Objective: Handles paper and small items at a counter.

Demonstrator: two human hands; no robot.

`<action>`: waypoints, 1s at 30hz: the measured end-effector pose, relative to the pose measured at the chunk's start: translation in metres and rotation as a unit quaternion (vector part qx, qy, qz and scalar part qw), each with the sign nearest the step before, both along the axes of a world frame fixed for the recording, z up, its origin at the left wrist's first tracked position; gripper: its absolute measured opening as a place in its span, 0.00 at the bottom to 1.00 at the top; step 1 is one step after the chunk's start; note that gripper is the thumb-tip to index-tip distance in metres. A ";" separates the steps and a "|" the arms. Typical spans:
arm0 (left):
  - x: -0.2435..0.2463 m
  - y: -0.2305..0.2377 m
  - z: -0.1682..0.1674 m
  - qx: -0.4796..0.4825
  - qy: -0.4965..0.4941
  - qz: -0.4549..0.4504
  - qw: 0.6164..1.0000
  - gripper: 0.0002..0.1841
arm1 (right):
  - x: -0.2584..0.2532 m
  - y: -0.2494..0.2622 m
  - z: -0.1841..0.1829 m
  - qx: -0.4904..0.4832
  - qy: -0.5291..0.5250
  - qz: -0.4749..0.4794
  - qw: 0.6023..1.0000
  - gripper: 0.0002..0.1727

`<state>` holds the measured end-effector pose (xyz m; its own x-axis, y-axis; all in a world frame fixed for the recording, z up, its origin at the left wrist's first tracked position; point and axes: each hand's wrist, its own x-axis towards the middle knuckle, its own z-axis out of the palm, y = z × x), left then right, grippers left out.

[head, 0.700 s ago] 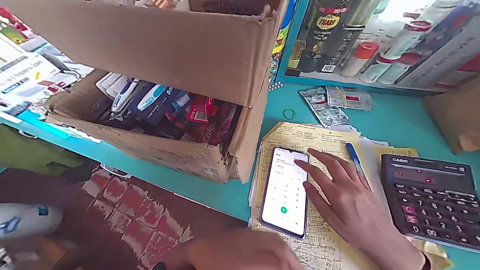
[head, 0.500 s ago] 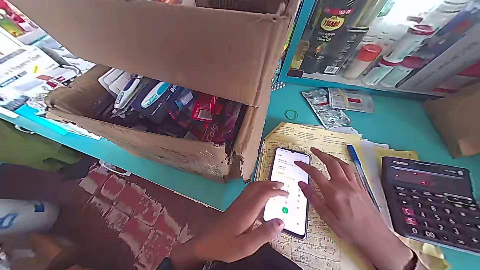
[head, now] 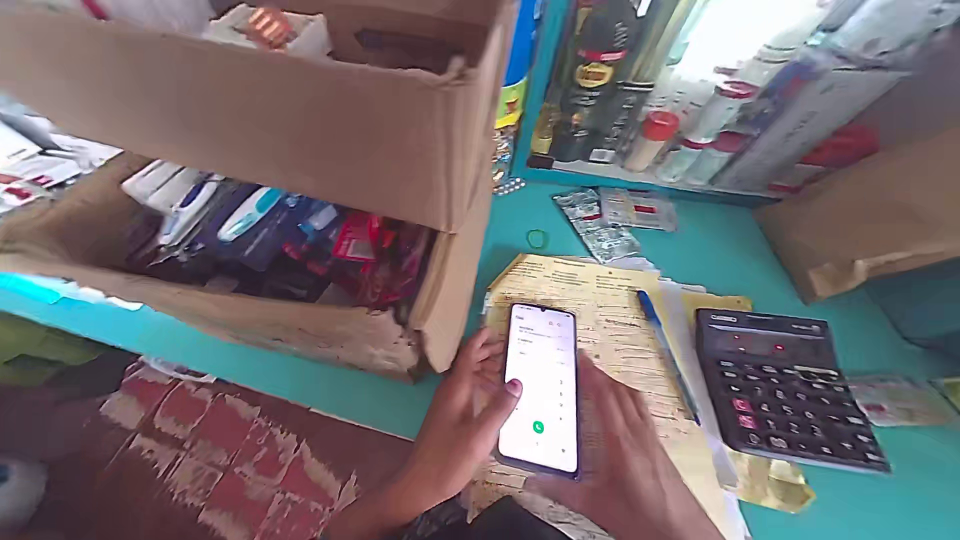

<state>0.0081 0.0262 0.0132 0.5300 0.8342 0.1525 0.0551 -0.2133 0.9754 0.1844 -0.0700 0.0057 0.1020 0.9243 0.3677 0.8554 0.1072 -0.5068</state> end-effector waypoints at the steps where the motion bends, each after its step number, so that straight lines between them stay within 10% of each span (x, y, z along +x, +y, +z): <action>1: 0.003 -0.001 0.000 -0.017 -0.018 0.008 1.000 0.36 | 0.000 -0.002 -0.003 0.001 0.004 0.003 1.000 0.78; 9: 0.018 0.003 -0.003 -0.141 -0.115 -0.057 0.982 0.24 | 0.006 -0.011 -0.002 0.016 0.159 0.034 0.987 0.77; 15: 0.027 -0.017 0.009 -0.235 -0.222 -0.162 0.932 0.41 | 0.008 -0.018 0.006 0.064 0.158 0.055 0.984 0.76; 18: 0.033 -0.015 0.006 -0.205 -0.268 -0.161 0.928 0.36 | 0.030 -0.035 0.025 0.078 0.124 0.044 0.988 0.62; 23: 0.028 -0.014 0.001 -0.135 -0.254 -0.126 0.950 0.29 | 0.122 -0.074 0.043 0.121 -0.064 -0.265 0.954 0.21; 30: 0.018 -0.007 -0.015 -0.068 -0.266 -0.093 0.957 0.26 | 0.236 -0.089 0.025 -0.080 -0.037 -0.258 0.962 0.24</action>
